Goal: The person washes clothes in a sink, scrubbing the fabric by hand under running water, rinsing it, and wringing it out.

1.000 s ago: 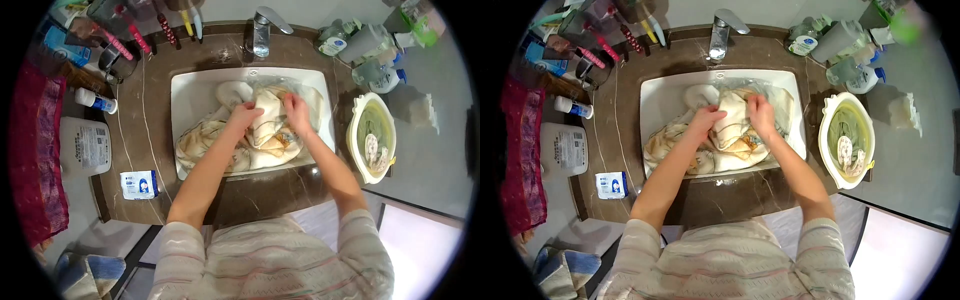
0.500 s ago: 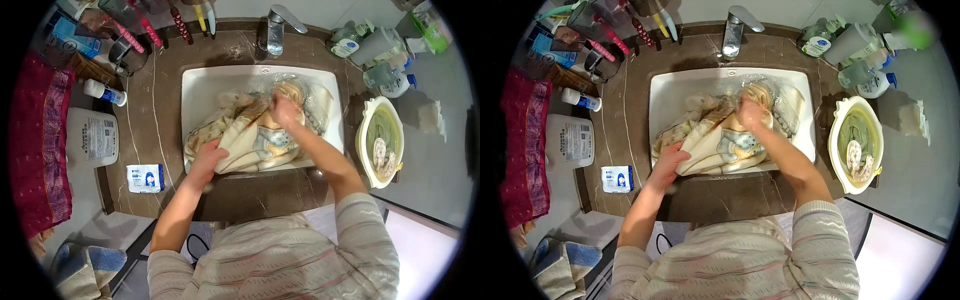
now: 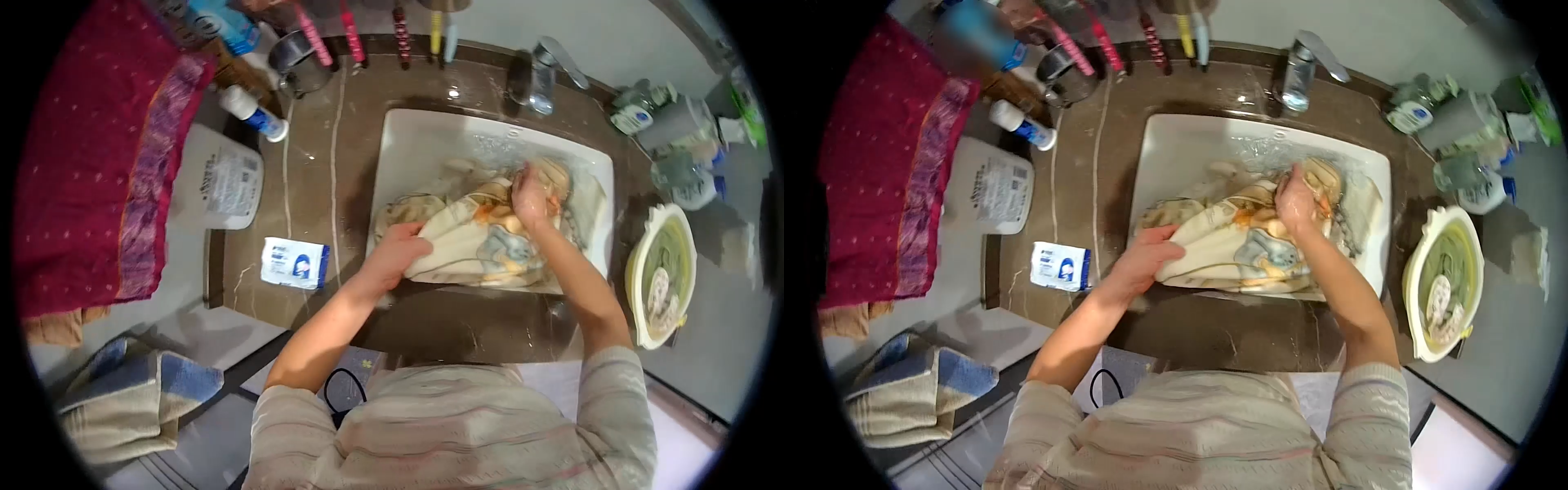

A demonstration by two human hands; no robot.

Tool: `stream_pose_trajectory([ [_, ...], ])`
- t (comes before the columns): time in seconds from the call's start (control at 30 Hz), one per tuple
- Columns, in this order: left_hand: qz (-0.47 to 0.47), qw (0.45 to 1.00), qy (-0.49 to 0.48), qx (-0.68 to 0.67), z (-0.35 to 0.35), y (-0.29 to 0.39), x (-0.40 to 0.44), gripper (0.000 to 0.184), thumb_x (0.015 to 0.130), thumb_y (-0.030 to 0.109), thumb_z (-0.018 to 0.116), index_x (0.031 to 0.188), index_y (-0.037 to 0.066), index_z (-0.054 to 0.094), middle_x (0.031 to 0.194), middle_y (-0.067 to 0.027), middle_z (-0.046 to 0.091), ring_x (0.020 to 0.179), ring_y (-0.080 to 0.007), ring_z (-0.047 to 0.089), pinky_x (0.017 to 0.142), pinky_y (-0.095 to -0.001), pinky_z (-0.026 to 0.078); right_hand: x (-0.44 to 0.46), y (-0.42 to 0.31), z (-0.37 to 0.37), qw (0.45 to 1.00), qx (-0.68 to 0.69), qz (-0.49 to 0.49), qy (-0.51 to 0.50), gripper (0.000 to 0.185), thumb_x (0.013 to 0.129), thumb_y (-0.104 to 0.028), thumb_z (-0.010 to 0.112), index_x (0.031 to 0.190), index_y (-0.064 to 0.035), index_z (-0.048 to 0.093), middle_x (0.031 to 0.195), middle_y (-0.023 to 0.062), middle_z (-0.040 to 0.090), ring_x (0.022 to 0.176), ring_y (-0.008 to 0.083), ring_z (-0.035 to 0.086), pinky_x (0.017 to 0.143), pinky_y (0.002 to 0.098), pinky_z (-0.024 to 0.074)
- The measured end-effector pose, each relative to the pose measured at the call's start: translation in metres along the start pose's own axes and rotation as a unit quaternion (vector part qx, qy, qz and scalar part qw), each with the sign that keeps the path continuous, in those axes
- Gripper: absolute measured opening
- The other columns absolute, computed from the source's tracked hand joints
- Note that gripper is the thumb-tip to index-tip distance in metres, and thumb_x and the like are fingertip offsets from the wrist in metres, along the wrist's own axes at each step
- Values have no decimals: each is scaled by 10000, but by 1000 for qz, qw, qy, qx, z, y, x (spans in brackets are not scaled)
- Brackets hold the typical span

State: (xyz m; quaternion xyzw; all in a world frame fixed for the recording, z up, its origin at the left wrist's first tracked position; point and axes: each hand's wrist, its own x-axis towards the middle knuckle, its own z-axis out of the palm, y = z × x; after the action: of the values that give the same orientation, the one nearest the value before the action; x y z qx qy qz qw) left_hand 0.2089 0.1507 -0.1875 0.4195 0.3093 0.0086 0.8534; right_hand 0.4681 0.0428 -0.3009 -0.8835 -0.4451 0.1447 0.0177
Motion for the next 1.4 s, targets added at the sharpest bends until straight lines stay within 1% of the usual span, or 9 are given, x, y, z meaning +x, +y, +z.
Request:
stream_pose_trajectory([
  [0.13,-2,999,16,-28,-4,-10,16,369,713,0,490,1069,-72,555,968,-96,615,852,-160,590,751,-255,458,-76,-124,-12,939,280,-189,65,493,834,-120,490,1314,-167,389,843,127,638,736,274,620,619,382,485],
  [0.3,1,999,29,-25,-1,4,2,389,703,-14,488,1083,-81,541,970,-101,603,859,-163,580,760,-261,456,-48,-19,-21,978,-80,-155,-115,600,850,-100,473,1388,-247,250,780,144,621,654,240,614,545,387,496],
  [0.4,16,999,41,-23,-1,3,7,396,687,-16,495,1074,-88,542,948,-96,606,842,-164,579,751,-262,455,-46,8,-28,979,-163,-118,24,542,854,-112,491,1356,-228,323,651,90,580,522,175,552,452,322,481],
  [0.57,39,998,49,3,-4,-4,19,430,720,-2,506,1142,-83,497,1030,-124,584,911,-176,576,813,-276,450,-61,-108,-32,909,402,9,110,443,828,-88,491,1265,-112,421,711,166,595,642,278,588,564,396,474],
  [0.77,47,997,37,-39,-2,31,-11,386,711,-4,518,1090,-74,526,1106,-157,558,947,-191,569,851,-270,442,-66,-51,-55,973,-27,-104,-202,563,867,-173,427,1380,-304,235,844,135,590,573,267,592,468,388,464],
  [0.97,90,992,83,39,-13,42,-11,441,707,-44,510,1148,-61,501,921,-96,605,799,-129,579,743,-235,462,-42,29,-29,978,-93,-153,105,646,850,-57,433,1397,-310,202,752,137,580,482,215,546,406,312,462],
  [1.03,103,988,99,55,-15,36,-2,437,707,-47,513,1144,-52,510,828,-71,622,716,-108,580,692,-223,464,-37,-16,-52,967,223,127,15,592,861,-37,396,1403,-192,214,820,180,595,566,222,576,395,310,454],
  [1.17,116,985,112,68,-17,39,16,397,704,-51,511,1099,-40,546,800,-68,625,682,-111,581,646,-235,472,-80,-105,-10,944,244,-221,12,592,846,-14,391,1401,-74,191,918,174,609,716,190,599,422,273,467],
  [1.4,163,924,226,262,-50,63,15,298,745,45,566,1033,-29,585,795,-93,618,749,-186,613,694,-300,496,-76,75,-54,994,-86,-62,-32,594,833,-34,437,1384,-146,243,1062,210,556,651,237,607,515,342,497],
])
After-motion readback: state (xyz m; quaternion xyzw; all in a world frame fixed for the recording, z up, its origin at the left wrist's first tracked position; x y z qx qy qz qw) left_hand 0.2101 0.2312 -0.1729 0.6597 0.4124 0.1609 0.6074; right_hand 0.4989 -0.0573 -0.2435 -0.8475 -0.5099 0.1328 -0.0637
